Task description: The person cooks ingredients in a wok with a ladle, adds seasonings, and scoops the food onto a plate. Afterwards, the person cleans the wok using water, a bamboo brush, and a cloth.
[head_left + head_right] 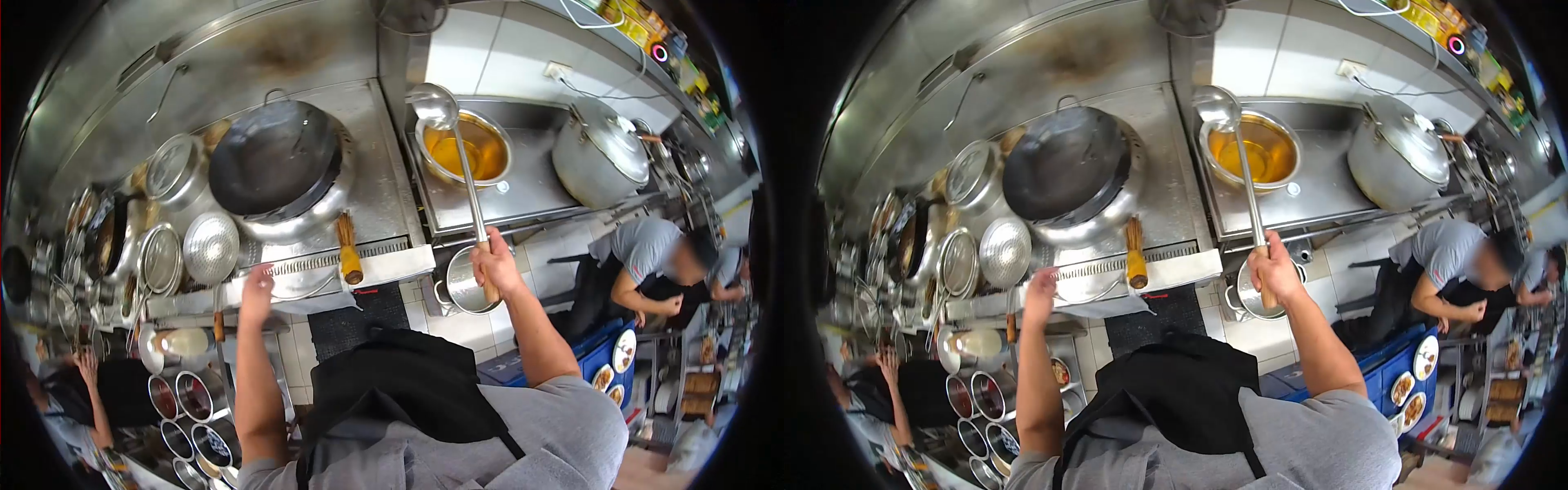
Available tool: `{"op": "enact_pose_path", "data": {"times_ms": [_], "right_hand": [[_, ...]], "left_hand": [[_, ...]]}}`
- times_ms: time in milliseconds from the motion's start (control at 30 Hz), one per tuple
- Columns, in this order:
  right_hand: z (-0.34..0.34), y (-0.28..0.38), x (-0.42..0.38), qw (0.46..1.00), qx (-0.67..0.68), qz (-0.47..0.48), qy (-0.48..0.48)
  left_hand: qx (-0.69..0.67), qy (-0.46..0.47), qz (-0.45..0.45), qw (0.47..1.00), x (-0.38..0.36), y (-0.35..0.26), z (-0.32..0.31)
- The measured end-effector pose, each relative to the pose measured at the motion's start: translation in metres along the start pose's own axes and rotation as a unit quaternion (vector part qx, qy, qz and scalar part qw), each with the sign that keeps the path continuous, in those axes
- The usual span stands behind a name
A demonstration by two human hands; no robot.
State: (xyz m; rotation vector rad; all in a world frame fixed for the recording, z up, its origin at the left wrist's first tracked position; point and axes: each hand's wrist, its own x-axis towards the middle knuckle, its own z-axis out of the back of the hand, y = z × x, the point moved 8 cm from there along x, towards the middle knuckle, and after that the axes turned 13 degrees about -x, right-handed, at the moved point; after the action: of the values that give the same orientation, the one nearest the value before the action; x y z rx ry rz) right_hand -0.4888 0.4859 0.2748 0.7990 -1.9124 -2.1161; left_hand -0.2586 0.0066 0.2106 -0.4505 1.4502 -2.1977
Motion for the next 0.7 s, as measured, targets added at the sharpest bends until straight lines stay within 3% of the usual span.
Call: {"op": "enact_pose_path", "data": {"times_ms": [33, 67, 133, 200, 267, 300, 333, 367, 400, 433, 467, 533, 633, 700], "right_hand": [[0.007, -0.001, 0.000, 0.998, -0.045, -0.012, -0.037], [0.015, 0.000, -0.001, 0.993, -0.091, -0.022, -0.075], [0.018, 0.008, -0.005, 0.986, -0.121, -0.029, -0.111], [0.016, 0.015, -0.012, 0.978, -0.150, -0.039, -0.140], [0.006, 0.013, -0.014, 0.984, -0.078, -0.091, -0.132], [0.009, -0.002, -0.010, 0.992, 0.044, -0.096, -0.073], [-0.004, -0.007, -0.012, 0.992, 0.044, -0.095, -0.073], [-0.008, -0.002, -0.020, 0.971, -0.169, -0.064, -0.156], [-0.020, 0.006, -0.027, 0.900, -0.372, -0.025, -0.227], [-0.016, -0.011, -0.021, 0.846, -0.471, 0.093, -0.232], [-0.054, 0.022, -0.035, 0.909, -0.365, -0.011, -0.201], [-0.102, 0.037, -0.034, 0.959, -0.257, -0.019, -0.117], [-0.169, 0.049, -0.017, 0.991, -0.125, -0.027, -0.037], [-0.205, 0.047, -0.002, 0.984, -0.178, -0.009, -0.008]], "left_hand": [[-0.088, -0.032, 0.004, 0.996, 0.027, -0.010, 0.010], [-0.095, -0.053, -0.056, 0.992, 0.052, -0.021, 0.021], [-0.023, -0.053, -0.028, 0.998, 0.096, -0.025, 0.034], [0.127, -0.046, -0.083, 0.987, 0.122, -0.045, 0.028], [0.150, -0.008, -0.100, 0.984, 0.144, -0.033, 0.014], [0.178, 0.023, -0.113, 0.977, 0.152, -0.025, 0.008], [0.232, 0.047, -0.082, 0.968, 0.156, -0.018, 0.003], [0.285, 0.065, -0.048, 0.955, 0.158, -0.010, -0.003], [0.324, 0.073, -0.058, 0.941, 0.156, -0.011, -0.006], [0.313, 0.056, -0.107, 0.942, 0.158, -0.003, -0.006], [0.296, 0.049, -0.118, 0.946, 0.159, -0.004, -0.004], [0.266, 0.025, -0.192, 0.944, 0.154, -0.012, 0.001], [0.291, 0.052, -0.169, 0.940, 0.161, -0.007, 0.001], [0.297, 0.074, -0.158, 0.939, 0.167, -0.002, 0.001]]}}
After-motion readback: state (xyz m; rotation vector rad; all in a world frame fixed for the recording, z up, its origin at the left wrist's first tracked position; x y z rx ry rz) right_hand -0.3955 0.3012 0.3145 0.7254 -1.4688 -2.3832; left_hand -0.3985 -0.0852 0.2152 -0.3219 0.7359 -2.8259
